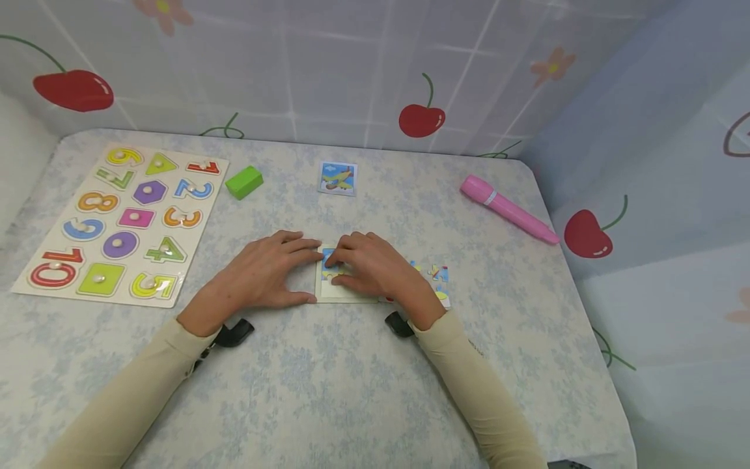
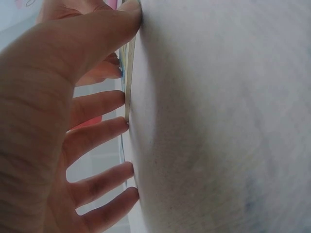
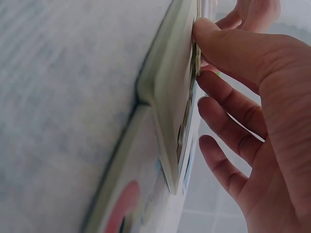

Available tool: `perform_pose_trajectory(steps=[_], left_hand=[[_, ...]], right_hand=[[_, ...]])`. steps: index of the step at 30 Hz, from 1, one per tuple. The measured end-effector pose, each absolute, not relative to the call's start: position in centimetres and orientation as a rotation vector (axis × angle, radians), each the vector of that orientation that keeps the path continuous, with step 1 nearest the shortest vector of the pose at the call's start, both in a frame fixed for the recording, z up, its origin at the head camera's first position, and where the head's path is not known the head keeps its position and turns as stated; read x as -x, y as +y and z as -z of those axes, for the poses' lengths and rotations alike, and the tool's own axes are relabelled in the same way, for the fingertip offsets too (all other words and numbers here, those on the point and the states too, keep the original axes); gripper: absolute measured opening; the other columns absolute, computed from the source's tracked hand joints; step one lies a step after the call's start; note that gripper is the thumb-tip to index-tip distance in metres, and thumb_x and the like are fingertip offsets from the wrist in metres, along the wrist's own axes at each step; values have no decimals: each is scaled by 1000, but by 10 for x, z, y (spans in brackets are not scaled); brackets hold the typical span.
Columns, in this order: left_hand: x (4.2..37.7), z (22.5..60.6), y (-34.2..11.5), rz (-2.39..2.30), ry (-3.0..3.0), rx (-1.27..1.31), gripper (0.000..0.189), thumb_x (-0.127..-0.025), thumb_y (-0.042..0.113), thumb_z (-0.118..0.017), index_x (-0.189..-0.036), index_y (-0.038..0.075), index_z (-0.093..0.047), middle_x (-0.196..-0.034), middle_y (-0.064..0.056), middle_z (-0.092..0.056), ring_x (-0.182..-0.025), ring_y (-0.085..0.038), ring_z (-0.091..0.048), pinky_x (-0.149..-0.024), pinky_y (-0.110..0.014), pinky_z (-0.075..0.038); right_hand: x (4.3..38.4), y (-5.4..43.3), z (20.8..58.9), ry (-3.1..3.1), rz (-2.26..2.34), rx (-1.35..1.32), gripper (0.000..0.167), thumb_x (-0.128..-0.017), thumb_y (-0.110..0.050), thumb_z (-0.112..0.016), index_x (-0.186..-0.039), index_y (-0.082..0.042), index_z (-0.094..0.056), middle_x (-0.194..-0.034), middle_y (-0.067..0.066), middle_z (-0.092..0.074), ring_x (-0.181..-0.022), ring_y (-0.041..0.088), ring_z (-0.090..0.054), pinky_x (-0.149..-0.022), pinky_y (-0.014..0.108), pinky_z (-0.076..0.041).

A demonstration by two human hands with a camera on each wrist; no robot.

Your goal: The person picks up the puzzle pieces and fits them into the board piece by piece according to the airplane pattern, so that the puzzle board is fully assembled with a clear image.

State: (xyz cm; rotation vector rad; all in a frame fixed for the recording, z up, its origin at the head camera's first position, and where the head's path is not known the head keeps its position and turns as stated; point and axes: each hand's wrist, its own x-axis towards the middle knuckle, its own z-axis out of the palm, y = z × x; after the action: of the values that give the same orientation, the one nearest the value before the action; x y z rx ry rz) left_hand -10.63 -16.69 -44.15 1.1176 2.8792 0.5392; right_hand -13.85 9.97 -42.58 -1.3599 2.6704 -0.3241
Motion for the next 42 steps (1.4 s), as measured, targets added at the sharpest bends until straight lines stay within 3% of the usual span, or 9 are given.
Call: perform_pose_trajectory(steps=[16, 42], left_hand=[[106, 442, -166, -558, 2875, -1122, 80, -82, 63, -88, -145, 19, -70, -158, -3, -59, -147, -37, -51, -99, -59, -56], [105, 440, -166, -526, 2866, -1084, 81, -82, 63, -88, -147, 17, -69, -159, -4, -58, -148, -38, -49, -104, -60, -53]], right_hand=[[138, 103, 423, 2654, 348, 1367, 32, -103, -38, -76, -129, -21, -79, -121, -3, -70, -113, 18, -65, -94, 38, -53], [141, 155, 417, 2711, 493, 1191, 32, -103, -31, -76, -131, -15, -77, -121, 2, -72, -106, 21, -66, -93, 42, -55]])
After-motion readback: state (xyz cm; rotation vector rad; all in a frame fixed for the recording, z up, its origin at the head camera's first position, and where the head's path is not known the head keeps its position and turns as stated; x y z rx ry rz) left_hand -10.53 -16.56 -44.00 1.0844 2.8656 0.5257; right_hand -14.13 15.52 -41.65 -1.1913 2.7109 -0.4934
